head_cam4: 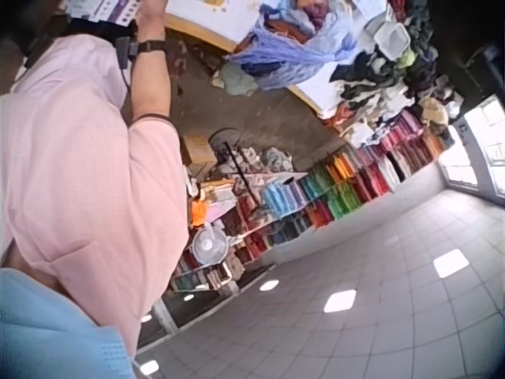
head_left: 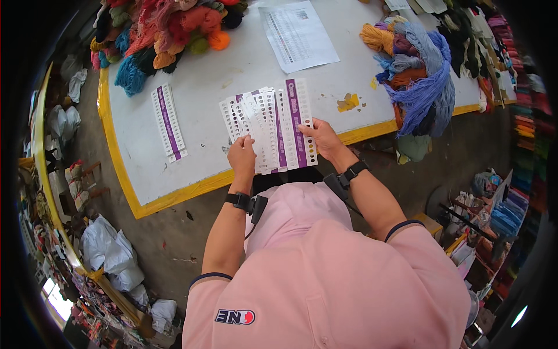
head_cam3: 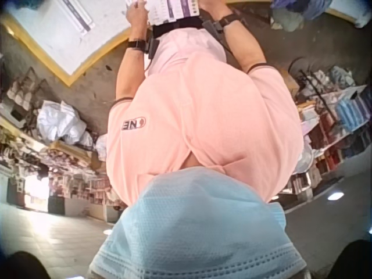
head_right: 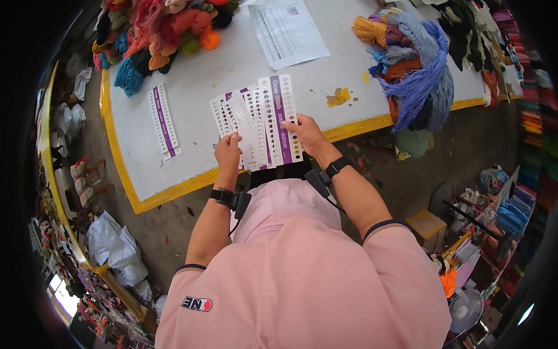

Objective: The person sorts through bundles of thread on a table while looking at a paper list, then walks to another table to pick up a stack of thread organizers. They flip through the organizers, carry them back to the first table, and finally take one to a different workstation.

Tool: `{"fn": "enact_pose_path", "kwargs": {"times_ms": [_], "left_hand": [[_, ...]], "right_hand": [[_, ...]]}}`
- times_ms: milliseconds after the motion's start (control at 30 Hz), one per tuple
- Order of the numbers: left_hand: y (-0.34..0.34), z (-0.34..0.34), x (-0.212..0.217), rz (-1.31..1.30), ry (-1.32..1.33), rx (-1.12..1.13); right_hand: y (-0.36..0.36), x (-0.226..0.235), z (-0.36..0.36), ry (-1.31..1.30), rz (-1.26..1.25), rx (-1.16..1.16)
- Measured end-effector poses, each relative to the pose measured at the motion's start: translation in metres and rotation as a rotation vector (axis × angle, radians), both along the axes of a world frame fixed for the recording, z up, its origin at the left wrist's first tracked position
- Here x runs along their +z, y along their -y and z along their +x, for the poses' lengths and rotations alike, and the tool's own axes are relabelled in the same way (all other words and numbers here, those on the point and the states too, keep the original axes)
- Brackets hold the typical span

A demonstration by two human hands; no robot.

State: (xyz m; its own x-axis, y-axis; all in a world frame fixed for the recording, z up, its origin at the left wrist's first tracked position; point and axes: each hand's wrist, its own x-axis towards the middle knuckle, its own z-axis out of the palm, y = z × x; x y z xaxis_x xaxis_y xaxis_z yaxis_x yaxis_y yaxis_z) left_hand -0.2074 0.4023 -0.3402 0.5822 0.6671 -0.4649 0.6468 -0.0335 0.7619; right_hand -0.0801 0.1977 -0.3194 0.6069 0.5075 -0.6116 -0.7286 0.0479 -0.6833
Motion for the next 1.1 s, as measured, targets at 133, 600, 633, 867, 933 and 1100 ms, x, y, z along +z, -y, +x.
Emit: {"fn": "enact_pose_path", "kwargs": {"times_ms": [133, 600, 633, 867, 933, 1100], "left_hand": [[-0.007, -0.018, -0.010, 0.256, -0.094, -0.033], [0.002, -0.016, -0.013, 0.747, -0.199, -0.722], [-0.005, -0.018, -0.015, 0.718, -0.100, -0.662], [-0.169, -0.025, -0.021, 1.022, -0.313, -0.031], [-0.214, -0.023, -0.017, 0.755, -0.511, 0.228], [-0.243, 0.010, -0.005, 0.403, -0.802, 0.263]], "right_hand": [[-0.003, -0.019, -0.003, 0.407, -0.620, 0.278], [-0.030, -0.028, 0.013, 1.651, -0.695, 1.087], [-0.026, -0.027, 0.015, 1.654, -0.704, 1.090], [-0.057, 0.003, -0.012, 1.600, -0.660, 1.028], [-0.066, 0.005, -0.020, 1.579, -0.677, 0.982], [-0.065, -0.001, -0.026, 1.465, -0.820, 0.875]]}}
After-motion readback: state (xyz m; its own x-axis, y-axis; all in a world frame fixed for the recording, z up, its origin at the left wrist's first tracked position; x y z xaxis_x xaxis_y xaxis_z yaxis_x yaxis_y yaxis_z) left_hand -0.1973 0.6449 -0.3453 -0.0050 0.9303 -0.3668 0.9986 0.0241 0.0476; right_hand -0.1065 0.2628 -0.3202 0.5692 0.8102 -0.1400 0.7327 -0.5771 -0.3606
